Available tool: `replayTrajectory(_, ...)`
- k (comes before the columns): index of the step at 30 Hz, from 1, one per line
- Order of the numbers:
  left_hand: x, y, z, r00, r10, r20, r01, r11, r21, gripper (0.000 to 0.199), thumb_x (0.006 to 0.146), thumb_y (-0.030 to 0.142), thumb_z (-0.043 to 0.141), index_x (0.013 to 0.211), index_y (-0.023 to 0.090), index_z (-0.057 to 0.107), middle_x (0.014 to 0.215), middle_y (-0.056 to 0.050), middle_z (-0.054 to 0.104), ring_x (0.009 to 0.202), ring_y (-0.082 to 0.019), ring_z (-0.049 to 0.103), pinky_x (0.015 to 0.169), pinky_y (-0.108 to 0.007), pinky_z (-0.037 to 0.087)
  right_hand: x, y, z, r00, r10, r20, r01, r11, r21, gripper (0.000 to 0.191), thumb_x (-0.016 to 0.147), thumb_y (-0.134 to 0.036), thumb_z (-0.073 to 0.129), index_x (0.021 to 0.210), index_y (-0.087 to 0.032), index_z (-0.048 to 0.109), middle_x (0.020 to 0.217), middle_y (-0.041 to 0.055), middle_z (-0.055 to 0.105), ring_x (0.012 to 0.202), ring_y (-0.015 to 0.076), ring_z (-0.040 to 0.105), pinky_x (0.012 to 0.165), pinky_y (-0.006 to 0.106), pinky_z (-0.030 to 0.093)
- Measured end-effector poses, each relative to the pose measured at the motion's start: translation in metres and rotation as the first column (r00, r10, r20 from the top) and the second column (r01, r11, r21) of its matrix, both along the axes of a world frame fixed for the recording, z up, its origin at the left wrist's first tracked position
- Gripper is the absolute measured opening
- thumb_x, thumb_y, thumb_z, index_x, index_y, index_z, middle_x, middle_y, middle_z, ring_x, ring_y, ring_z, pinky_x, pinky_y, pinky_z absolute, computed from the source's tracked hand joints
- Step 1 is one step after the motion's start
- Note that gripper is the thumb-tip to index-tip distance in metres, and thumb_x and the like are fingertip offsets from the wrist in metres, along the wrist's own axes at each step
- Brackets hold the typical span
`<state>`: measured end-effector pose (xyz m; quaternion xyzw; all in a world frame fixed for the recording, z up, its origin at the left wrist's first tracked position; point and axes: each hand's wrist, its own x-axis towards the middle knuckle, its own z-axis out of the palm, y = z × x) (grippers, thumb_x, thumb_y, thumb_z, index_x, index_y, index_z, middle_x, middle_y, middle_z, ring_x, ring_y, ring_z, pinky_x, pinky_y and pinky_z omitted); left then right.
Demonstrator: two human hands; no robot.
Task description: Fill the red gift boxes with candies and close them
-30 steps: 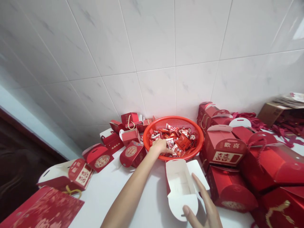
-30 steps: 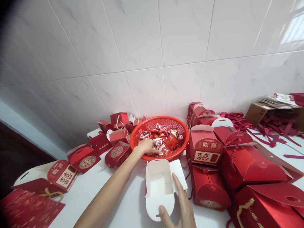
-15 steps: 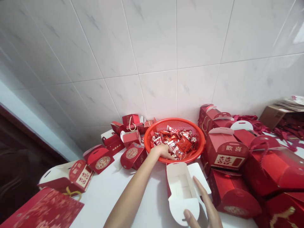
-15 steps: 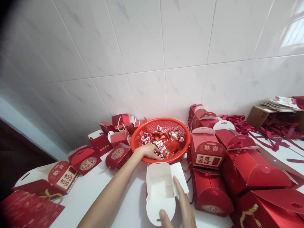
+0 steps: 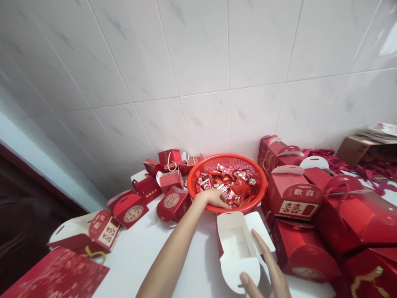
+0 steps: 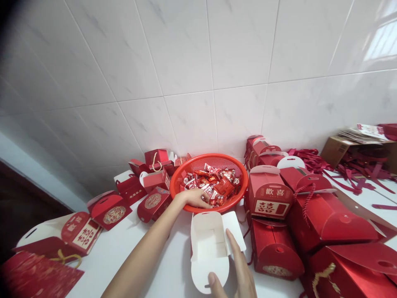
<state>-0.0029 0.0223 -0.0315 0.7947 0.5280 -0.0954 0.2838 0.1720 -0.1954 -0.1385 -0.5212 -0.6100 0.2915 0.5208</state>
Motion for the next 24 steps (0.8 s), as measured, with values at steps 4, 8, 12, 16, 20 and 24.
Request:
replayTrajectory(4,0.0006,0.0009,-0.0002,0.999,-0.036,0.038,0.037,0.999,-0.017,0.024,0.078,0.045,0.072,0.086,0.024,0.080,0.091,0.001,0.079,0.086,-0.018,0.069,0.071,-0.022,0.046,0.0002,-0.0006,0.0012,1.000,-0.012,0.003,0.012,1.000,0.003,0.066,0.097,-0.036,0.058,0.158,-0.025,0.035,0.153,0.0106,0.052,0.139,0.0335,0.053,0.104,0.038,0.055)
replayTrajectory(8,0.0001,0.0020,-0.0013,0.997,-0.051,0.059,0.054,0.998,-0.040,0.024,0.077,0.043,0.074,0.091,0.025,0.081,0.098,0.001,0.080,0.092,-0.019,0.070,0.076,-0.022,0.049,0.0017,0.0001,-0.0003,1.000,-0.004,0.020,0.003,1.000,0.010,0.066,0.097,-0.039,0.058,0.158,-0.025,0.035,0.151,0.0111,0.054,0.138,0.0329,0.054,0.106,0.038,0.054)
replayTrajectory(12,-0.0003,0.0026,-0.0023,0.997,-0.048,0.066,0.051,0.998,-0.048,0.030,0.077,0.045,0.075,0.100,0.026,0.080,0.111,0.000,0.079,0.102,-0.022,0.070,0.086,-0.025,0.050,0.0022,0.0009,-0.0015,0.999,0.002,0.037,-0.002,1.000,0.007,0.066,0.099,-0.041,0.056,0.159,-0.024,0.033,0.153,0.0110,0.052,0.142,0.0327,0.050,0.109,0.039,0.052)
replayTrajectory(16,0.0004,0.0032,-0.0029,0.996,-0.040,0.074,0.044,0.998,-0.051,0.029,0.077,0.041,0.075,0.101,0.024,0.080,0.113,-0.001,0.078,0.104,-0.023,0.070,0.089,-0.026,0.050,0.0008,0.0008,-0.0012,0.999,-0.011,0.046,0.010,1.000,0.023,0.065,0.100,-0.043,0.054,0.159,-0.025,0.033,0.156,0.0109,0.048,0.144,0.0335,0.046,0.111,0.041,0.049)
replayTrajectory(20,0.0022,0.0034,-0.0037,0.994,-0.040,0.103,0.046,0.998,-0.053,0.019,0.078,0.029,0.071,0.093,0.024,0.081,0.097,0.002,0.080,0.094,-0.019,0.071,0.081,-0.023,0.050,-0.0009,-0.0007,-0.0001,0.998,-0.030,0.054,0.030,1.000,-0.004,0.063,0.101,-0.042,0.052,0.159,-0.025,0.033,0.156,0.0108,0.049,0.146,0.0329,0.044,0.112,0.041,0.048)
replayTrajectory(24,0.0039,0.0036,-0.0028,0.985,-0.036,0.168,0.039,0.999,-0.014,0.020,0.081,0.021,0.061,0.088,0.020,0.080,0.088,0.001,0.079,0.085,-0.017,0.070,0.074,-0.021,0.050,-0.0009,-0.0015,0.0001,0.998,-0.024,0.057,0.025,1.000,-0.015,0.063,0.101,-0.044,0.051,0.158,-0.024,0.033,0.158,0.0101,0.046,0.148,0.0308,0.040,0.116,0.041,0.044)
